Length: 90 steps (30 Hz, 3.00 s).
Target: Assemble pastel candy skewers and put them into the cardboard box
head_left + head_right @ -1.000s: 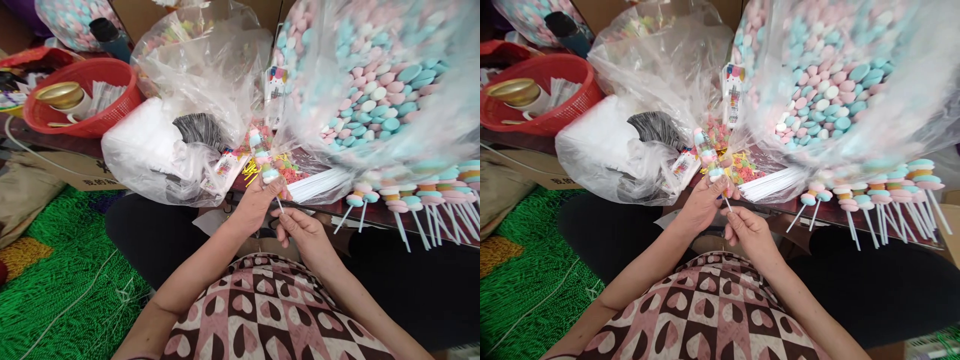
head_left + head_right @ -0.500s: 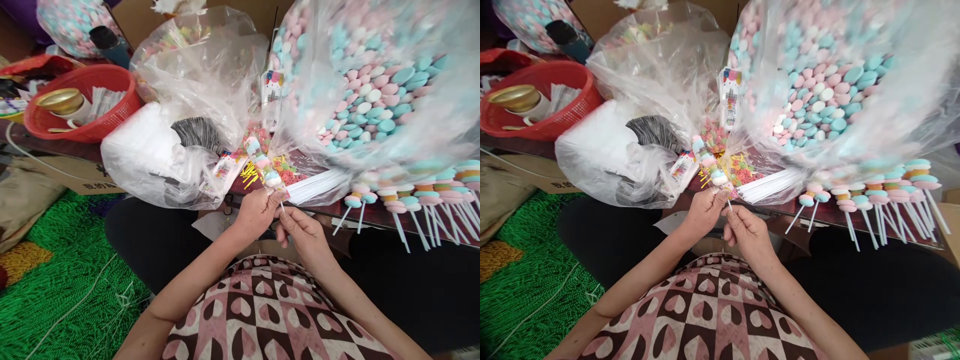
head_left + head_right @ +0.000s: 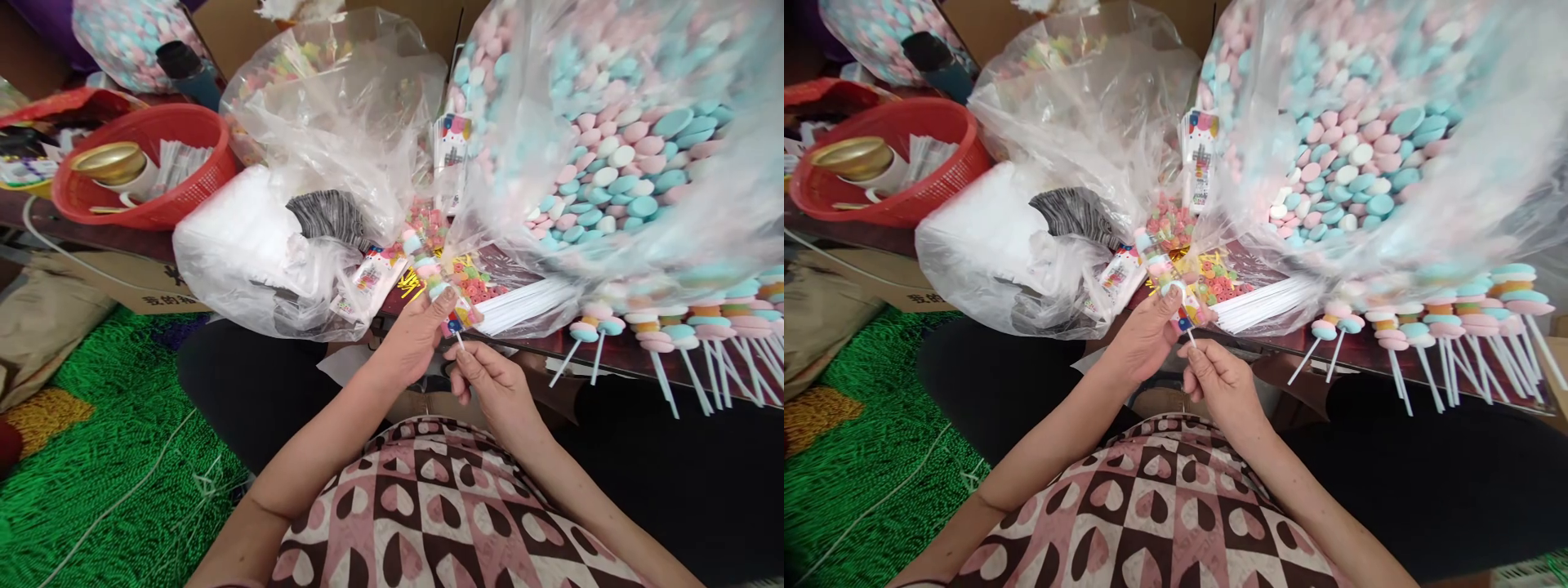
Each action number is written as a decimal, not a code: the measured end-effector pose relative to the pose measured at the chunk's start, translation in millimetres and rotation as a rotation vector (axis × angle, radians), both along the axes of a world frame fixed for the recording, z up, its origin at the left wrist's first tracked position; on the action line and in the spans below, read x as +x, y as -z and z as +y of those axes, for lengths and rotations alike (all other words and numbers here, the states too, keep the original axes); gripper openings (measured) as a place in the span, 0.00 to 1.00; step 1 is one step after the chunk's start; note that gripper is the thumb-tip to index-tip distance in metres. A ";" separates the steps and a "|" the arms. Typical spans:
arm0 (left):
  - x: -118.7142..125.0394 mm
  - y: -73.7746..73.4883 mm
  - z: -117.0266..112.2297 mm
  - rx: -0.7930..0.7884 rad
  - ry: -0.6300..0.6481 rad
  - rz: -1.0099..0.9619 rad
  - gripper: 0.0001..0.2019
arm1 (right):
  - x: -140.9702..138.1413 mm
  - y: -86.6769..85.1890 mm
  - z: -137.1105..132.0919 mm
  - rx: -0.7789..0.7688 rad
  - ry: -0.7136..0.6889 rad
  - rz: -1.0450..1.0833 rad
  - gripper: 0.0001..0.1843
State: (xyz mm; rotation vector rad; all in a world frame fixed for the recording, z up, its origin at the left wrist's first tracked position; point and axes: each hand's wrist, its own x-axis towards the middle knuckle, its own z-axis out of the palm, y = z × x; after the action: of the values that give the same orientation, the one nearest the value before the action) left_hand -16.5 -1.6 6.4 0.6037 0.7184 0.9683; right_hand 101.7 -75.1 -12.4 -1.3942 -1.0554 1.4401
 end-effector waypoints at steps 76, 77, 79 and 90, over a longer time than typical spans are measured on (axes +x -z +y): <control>-70.3 15.7 18.2 -0.041 -0.288 -0.141 0.09 | -2.2 2.7 167.3 0.661 -0.527 -1.415 0.12; -69.4 16.3 18.2 -0.037 -0.281 -0.134 0.09 | 0.4 3.6 167.7 0.638 -0.486 -1.340 0.11; -66.7 16.9 17.8 -0.030 -0.262 -0.115 0.10 | 4.3 4.9 167.2 0.606 -0.379 -1.157 0.09; -44.2 16.7 20.7 -0.013 -0.165 0.018 0.12 | 0.3 -1.1 157.5 0.373 0.065 -0.168 0.10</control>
State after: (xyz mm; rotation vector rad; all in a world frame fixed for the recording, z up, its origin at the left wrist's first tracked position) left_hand -60.7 19.1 -10.3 0.5487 0.7998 1.1109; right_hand 102.1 82.5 -11.3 -1.2775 -1.2971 1.0272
